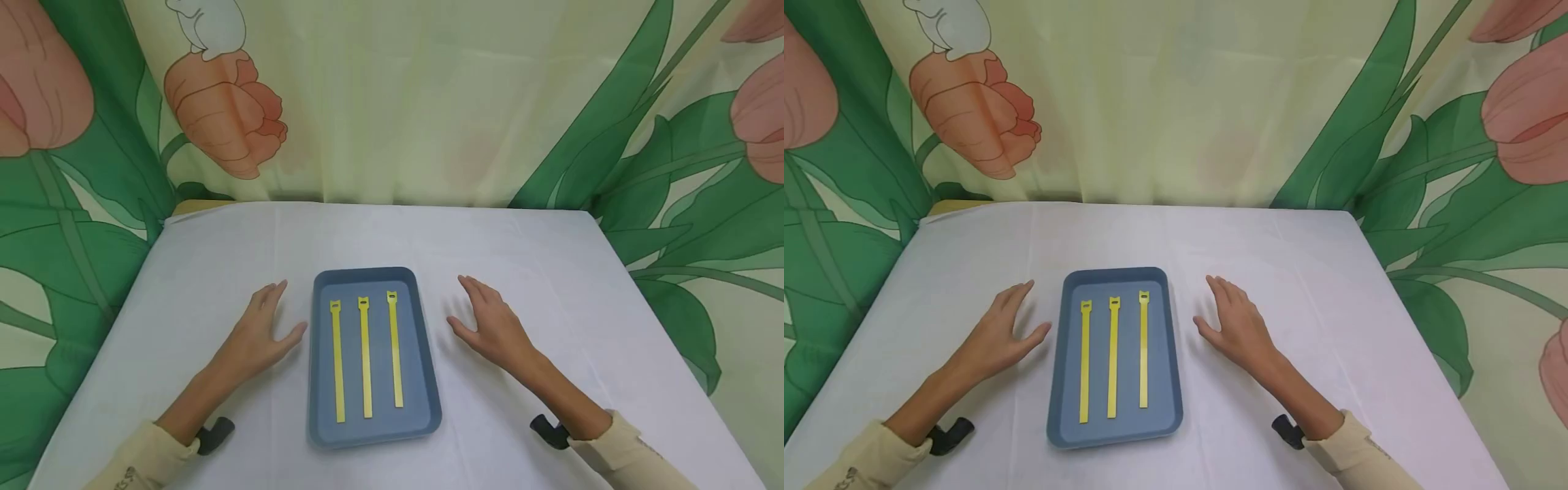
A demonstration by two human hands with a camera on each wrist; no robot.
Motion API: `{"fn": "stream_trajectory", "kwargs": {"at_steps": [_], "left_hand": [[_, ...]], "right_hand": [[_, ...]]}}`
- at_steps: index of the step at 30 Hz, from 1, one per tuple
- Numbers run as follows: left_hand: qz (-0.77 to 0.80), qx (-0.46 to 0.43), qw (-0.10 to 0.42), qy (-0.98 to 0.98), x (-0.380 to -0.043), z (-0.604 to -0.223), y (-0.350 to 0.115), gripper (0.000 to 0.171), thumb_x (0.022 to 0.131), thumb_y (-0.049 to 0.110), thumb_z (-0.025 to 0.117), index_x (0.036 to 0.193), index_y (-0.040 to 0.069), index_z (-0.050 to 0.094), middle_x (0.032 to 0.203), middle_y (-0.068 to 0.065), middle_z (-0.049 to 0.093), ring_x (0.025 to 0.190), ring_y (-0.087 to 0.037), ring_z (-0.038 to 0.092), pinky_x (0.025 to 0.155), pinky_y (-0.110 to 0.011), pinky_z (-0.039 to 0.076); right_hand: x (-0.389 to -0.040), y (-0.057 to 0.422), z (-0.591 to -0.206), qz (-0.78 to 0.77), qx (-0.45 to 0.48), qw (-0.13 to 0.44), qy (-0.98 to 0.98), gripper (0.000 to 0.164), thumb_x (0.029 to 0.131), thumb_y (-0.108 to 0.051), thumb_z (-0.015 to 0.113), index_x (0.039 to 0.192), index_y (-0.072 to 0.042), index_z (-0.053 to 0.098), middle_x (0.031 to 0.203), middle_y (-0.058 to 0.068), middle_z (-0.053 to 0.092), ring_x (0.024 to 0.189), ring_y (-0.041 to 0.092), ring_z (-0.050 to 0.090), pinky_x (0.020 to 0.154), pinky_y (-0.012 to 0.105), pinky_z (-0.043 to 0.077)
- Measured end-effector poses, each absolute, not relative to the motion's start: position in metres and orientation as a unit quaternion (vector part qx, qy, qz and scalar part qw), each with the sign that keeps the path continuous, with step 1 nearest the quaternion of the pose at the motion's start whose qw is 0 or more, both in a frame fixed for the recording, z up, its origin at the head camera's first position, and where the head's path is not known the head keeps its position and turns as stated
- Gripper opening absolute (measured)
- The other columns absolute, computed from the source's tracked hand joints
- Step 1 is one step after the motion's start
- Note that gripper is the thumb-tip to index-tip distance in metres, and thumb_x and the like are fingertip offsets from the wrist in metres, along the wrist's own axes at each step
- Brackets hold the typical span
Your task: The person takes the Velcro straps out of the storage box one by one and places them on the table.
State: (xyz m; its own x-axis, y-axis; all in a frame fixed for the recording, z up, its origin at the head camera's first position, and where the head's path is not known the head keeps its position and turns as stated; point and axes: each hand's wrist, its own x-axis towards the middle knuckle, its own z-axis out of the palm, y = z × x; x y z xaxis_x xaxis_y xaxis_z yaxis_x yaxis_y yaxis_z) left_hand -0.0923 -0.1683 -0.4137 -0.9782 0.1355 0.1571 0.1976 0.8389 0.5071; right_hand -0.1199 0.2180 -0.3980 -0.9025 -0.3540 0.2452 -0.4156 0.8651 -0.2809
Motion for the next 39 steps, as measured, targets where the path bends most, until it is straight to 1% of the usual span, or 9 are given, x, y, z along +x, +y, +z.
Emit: {"fn": "stream_trajectory", "kwargs": {"at_steps": [5, 11, 15, 18, 20, 27, 29, 35, 39], "left_hand": [[-0.281, -0.101, 0.069, -0.952, -0.092, -0.415, -0.167, 0.087, 0.082, 0.035, 0.067, 0.148, 0.002, 0.020, 0.133, -0.026, 0.038, 0.118, -0.040, 0.046, 0.093, -0.055, 0.044], [-0.278, -0.105, 0.076, -0.952, -0.093, -0.416, -0.164, 0.084, 0.082, 0.032, 0.067, 0.146, 0.001, 0.024, 0.132, -0.024, 0.041, 0.117, -0.038, 0.048, 0.093, -0.053, 0.045], [-0.304, -0.104, 0.062, -0.945, -0.094, -0.416, -0.162, 0.084, 0.083, 0.030, 0.066, 0.147, 0.002, 0.020, 0.131, -0.023, 0.043, 0.109, -0.035, 0.053, 0.084, -0.049, 0.052], [-0.323, -0.103, 0.053, -0.939, -0.095, -0.416, -0.160, 0.083, 0.084, 0.029, 0.066, 0.147, 0.002, 0.019, 0.132, -0.022, 0.043, 0.106, -0.034, 0.056, 0.079, -0.046, 0.054], [-0.323, -0.104, 0.051, -0.939, -0.095, -0.416, -0.160, 0.081, 0.084, 0.028, 0.066, 0.146, 0.002, 0.021, 0.132, -0.021, 0.043, 0.107, -0.034, 0.056, 0.079, -0.046, 0.054], [-0.277, -0.118, 0.047, -0.952, -0.094, -0.420, -0.158, 0.074, 0.086, 0.029, 0.064, 0.143, -0.001, 0.028, 0.136, -0.021, 0.041, 0.114, -0.034, 0.052, 0.091, -0.048, 0.048], [-0.285, -0.117, 0.045, -0.950, -0.094, -0.421, -0.158, 0.073, 0.086, 0.028, 0.064, 0.142, -0.001, 0.029, 0.135, -0.020, 0.042, 0.112, -0.033, 0.053, 0.088, -0.047, 0.050], [-0.349, -0.110, 0.024, -0.930, -0.094, -0.421, -0.159, 0.067, 0.087, 0.026, 0.064, 0.140, 0.001, 0.033, 0.131, -0.018, 0.047, 0.103, -0.030, 0.058, 0.075, -0.039, 0.056], [-0.353, -0.118, 0.024, -0.928, -0.094, -0.424, -0.160, 0.064, 0.088, 0.024, 0.064, 0.140, 0.000, 0.035, 0.131, -0.019, 0.048, 0.106, -0.031, 0.057, 0.077, -0.040, 0.056]], "right_hand": [[-0.120, 0.210, -0.399, 0.182, 0.206, 0.077, -0.958, 0.063, 0.085, -0.028, 0.066, 0.139, -0.006, 0.043, 0.136, 0.016, 0.046, 0.122, 0.033, 0.044, 0.084, 0.051, 0.051], [-0.122, 0.203, -0.400, 0.191, 0.225, 0.088, -0.951, 0.057, 0.084, -0.023, 0.068, 0.135, -0.006, 0.048, 0.131, 0.014, 0.051, 0.118, 0.029, 0.048, 0.089, 0.044, 0.050], [-0.122, 0.201, -0.401, 0.192, 0.230, 0.098, -0.949, 0.055, 0.083, -0.021, 0.069, 0.133, -0.007, 0.050, 0.129, 0.013, 0.052, 0.117, 0.027, 0.050, 0.089, 0.043, 0.050], [-0.122, 0.200, -0.402, 0.193, 0.231, 0.102, -0.948, 0.053, 0.083, -0.021, 0.069, 0.131, -0.007, 0.052, 0.129, 0.012, 0.052, 0.117, 0.027, 0.050, 0.089, 0.042, 0.051], [-0.122, 0.200, -0.403, 0.194, 0.232, 0.103, -0.948, 0.052, 0.083, -0.021, 0.069, 0.130, -0.007, 0.052, 0.128, 0.012, 0.053, 0.117, 0.027, 0.050, 0.089, 0.042, 0.051], [-0.125, 0.196, -0.402, 0.196, 0.248, 0.117, -0.942, 0.048, 0.083, -0.019, 0.069, 0.127, -0.006, 0.055, 0.126, 0.012, 0.054, 0.117, 0.026, 0.051, 0.089, 0.041, 0.051], [-0.126, 0.194, -0.402, 0.197, 0.255, 0.121, -0.939, 0.047, 0.083, -0.019, 0.069, 0.126, -0.006, 0.055, 0.125, 0.011, 0.055, 0.116, 0.026, 0.051, 0.089, 0.041, 0.051], [-0.127, 0.188, -0.402, 0.196, 0.255, 0.112, -0.940, 0.047, 0.083, -0.018, 0.069, 0.126, -0.005, 0.055, 0.125, 0.011, 0.055, 0.116, 0.025, 0.051, 0.090, 0.040, 0.050], [-0.127, 0.184, -0.403, 0.195, 0.250, 0.102, -0.943, 0.047, 0.084, -0.020, 0.069, 0.127, -0.006, 0.054, 0.126, 0.012, 0.055, 0.117, 0.026, 0.051, 0.091, 0.040, 0.049]]}}
